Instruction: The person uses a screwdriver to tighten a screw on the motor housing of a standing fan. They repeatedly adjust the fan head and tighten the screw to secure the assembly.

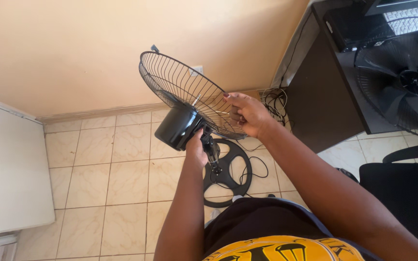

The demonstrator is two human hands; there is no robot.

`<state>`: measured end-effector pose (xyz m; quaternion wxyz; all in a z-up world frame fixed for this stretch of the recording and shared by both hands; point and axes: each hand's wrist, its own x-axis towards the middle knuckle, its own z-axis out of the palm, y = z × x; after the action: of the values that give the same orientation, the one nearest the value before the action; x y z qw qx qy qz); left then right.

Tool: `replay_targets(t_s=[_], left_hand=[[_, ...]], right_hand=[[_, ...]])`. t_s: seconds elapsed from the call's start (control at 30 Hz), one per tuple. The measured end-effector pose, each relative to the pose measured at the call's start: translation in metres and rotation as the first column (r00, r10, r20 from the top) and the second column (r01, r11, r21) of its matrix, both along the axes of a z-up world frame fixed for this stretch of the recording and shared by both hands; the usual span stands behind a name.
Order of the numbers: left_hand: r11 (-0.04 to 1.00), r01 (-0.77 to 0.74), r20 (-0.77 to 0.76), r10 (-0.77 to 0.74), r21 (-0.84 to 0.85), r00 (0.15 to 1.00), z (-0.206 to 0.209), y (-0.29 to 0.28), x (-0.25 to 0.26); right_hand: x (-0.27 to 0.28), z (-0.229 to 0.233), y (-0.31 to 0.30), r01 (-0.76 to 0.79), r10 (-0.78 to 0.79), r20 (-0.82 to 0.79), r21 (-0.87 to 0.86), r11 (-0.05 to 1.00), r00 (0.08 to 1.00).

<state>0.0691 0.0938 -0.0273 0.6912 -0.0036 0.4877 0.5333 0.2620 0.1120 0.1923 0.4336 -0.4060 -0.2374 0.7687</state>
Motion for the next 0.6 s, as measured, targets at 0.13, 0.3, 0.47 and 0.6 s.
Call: replay_targets(t_s=[0.13, 0.3, 0.47, 0.6], left_hand=[[0.999, 0.017, -0.037, -0.016, 0.036, 0.999, 0.014, -0.001, -0.006], [0.999, -0.043, -0.023, 0.044, 0.015, 0.999, 0.023, 0.0, -0.005], [0.969, -0.227, 0.013, 0.229, -0.093, 0.973, 0.04, -0.012, -0.01], [0.95, -0.275, 0.072, 0.287, -0.146, 0.955, 0.051, -0.022, -0.021]], right_hand=[[-0.001, -0.001, -0.001, -0.031, 0.031, -0.011, 0.005, 1.0, 0.999], [0.002, 0.002, -0.005, -0.05, 0.05, -0.003, -0.007, 0.999, 0.999], [0.004, 0.001, -0.008, -0.064, 0.064, -0.005, 0.011, 0.998, 0.998], [0.006, -0.001, -0.008, -0.069, 0.069, -0.004, 0.021, 0.997, 0.998]])
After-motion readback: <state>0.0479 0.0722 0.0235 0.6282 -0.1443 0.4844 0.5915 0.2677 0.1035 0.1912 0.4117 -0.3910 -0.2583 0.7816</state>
